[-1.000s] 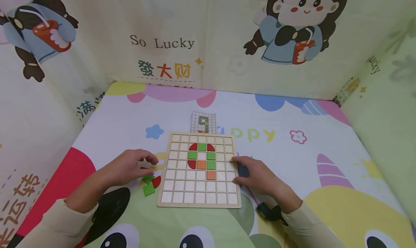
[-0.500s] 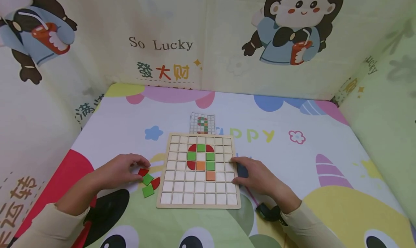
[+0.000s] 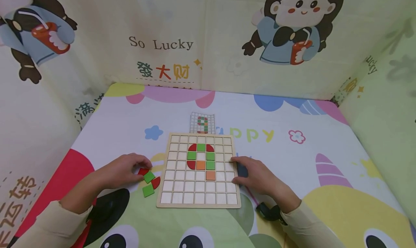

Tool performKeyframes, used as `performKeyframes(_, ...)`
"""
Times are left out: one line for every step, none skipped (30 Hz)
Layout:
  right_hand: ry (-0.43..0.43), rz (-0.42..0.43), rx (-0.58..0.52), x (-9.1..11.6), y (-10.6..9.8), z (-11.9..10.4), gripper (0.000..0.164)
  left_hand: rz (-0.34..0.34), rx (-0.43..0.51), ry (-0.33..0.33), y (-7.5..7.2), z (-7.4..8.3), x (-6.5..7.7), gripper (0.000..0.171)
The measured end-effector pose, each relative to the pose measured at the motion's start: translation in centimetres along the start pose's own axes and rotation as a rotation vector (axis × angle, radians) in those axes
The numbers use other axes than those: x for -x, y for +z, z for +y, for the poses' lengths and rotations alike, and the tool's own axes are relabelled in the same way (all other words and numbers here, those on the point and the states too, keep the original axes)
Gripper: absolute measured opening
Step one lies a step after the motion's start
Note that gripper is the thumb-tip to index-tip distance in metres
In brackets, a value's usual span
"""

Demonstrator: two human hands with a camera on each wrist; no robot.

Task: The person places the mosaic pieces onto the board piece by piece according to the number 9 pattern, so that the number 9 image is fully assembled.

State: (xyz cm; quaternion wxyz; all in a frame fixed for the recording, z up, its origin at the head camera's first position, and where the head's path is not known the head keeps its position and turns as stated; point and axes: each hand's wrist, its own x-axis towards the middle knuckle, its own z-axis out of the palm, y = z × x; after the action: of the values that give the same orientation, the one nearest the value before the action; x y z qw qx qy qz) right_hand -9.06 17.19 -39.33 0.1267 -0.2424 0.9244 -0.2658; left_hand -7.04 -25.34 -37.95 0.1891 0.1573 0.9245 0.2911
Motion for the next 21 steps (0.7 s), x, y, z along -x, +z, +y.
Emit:
performKeyframes(0.0, 0.0, -0.001, 0.0, 0.01, 0.01, 0.06, 0.0, 0.001, -0.001, -0.01, 0.06, 0.01, 0.044)
performKeyframes(-0.001, 0.001, -0.003, 0.0, 0.02, 0.0, 0.06, -0.001, 0.002, 0.005, -0.04, 0.11, 0.02, 0.045)
performKeyframes(-0.002, 0.001, -0.002, 0.0, 0.02, 0.01, 0.06, 0.0, 0.002, 0.007, -0.04, 0.15, 0.03, 0.045)
performKeyframes(-0.002, 0.002, -0.003, 0.0, 0.02, 0.02, 0.06, 0.001, 0.004, 0.008, -0.04, 0.17, 0.04, 0.046)
performKeyframes(-0.004, 0.001, -0.002, 0.0, 0.02, 0.01, 0.06, 0.001, 0.006, 0.01, -0.03, 0.2, 0.05, 0.046)
performKeyframes(-0.002, 0.001, -0.004, 0.0, 0.03, 0.01, 0.06, 0.0, 0.009, 0.011, -0.02, 0.19, 0.04, 0.047)
performKeyframes(-0.003, 0.001, -0.002, 0.01, 0.03, 0.01, 0.06, -0.002, 0.013, 0.016, 0.03, 0.18, 0.02, 0.047)
performKeyframes(-0.002, 0.001, -0.003, 0.02, 0.03, 0.0, 0.06, 0.0, 0.012, 0.018, 0.06, 0.19, 0.0, 0.046)
performKeyframes(-0.002, 0.0, -0.002, 0.02, 0.04, 0.01, 0.06, 0.0, 0.012, 0.012, 0.13, 0.2, -0.05, 0.045)
performKeyframes(-0.002, 0.001, -0.003, 0.04, 0.03, 0.01, 0.06, -0.001, 0.014, 0.013, 0.17, 0.19, -0.11, 0.045)
performKeyframes(-0.003, 0.0, -0.003, 0.05, 0.02, 0.0, 0.06, -0.004, 0.018, 0.015, 0.21, 0.2, -0.16, 0.044)
performKeyframes(-0.002, 0.0, -0.003, 0.05, 0.02, -0.01, 0.06, -0.007, 0.02, 0.013, 0.25, 0.19, -0.23, 0.044)
performKeyframes(-0.002, 0.0, -0.002, 0.06, 0.02, -0.02, 0.06, -0.011, 0.021, 0.014, 0.29, 0.21, -0.29, 0.044)
performKeyframes(-0.003, 0.0, -0.002, 0.06, 0.02, -0.03, 0.06, -0.013, 0.025, 0.008, 0.32, 0.24, -0.36, 0.044)
performKeyframes(-0.003, -0.001, -0.002, 0.05, 0.02, -0.04, 0.06, -0.019, 0.033, 0.006, 0.36, 0.26, -0.41, 0.044)
performKeyframes(-0.003, -0.001, -0.002, 0.05, 0.01, -0.05, 0.06, -0.022, 0.037, 0.006, 0.4, 0.3, -0.45, 0.043)
performKeyframes(-0.003, -0.002, -0.002, 0.04, 0.0, -0.06, 0.06, -0.024, 0.039, 0.007, 0.45, 0.33, -0.47, 0.043)
performKeyframes(-0.003, -0.003, -0.003, 0.04, -0.01, -0.07, 0.06, -0.025, 0.04, 0.007, 0.5, 0.35, -0.5, 0.042)
performKeyframes(-0.003, -0.003, -0.004, 0.03, -0.02, -0.07, 0.06, -0.026, 0.041, 0.009, 0.54, 0.39, -0.51, 0.042)
performKeyframes(-0.003, -0.004, -0.005, 0.01, -0.04, -0.08, 0.06, -0.025, 0.043, 0.01, 0.57, 0.43, -0.51, 0.041)
performKeyframes(-0.002, -0.004, -0.005, 0.0, -0.05, -0.08, 0.06, -0.025, 0.042, 0.016, 0.6, 0.44, -0.51, 0.041)
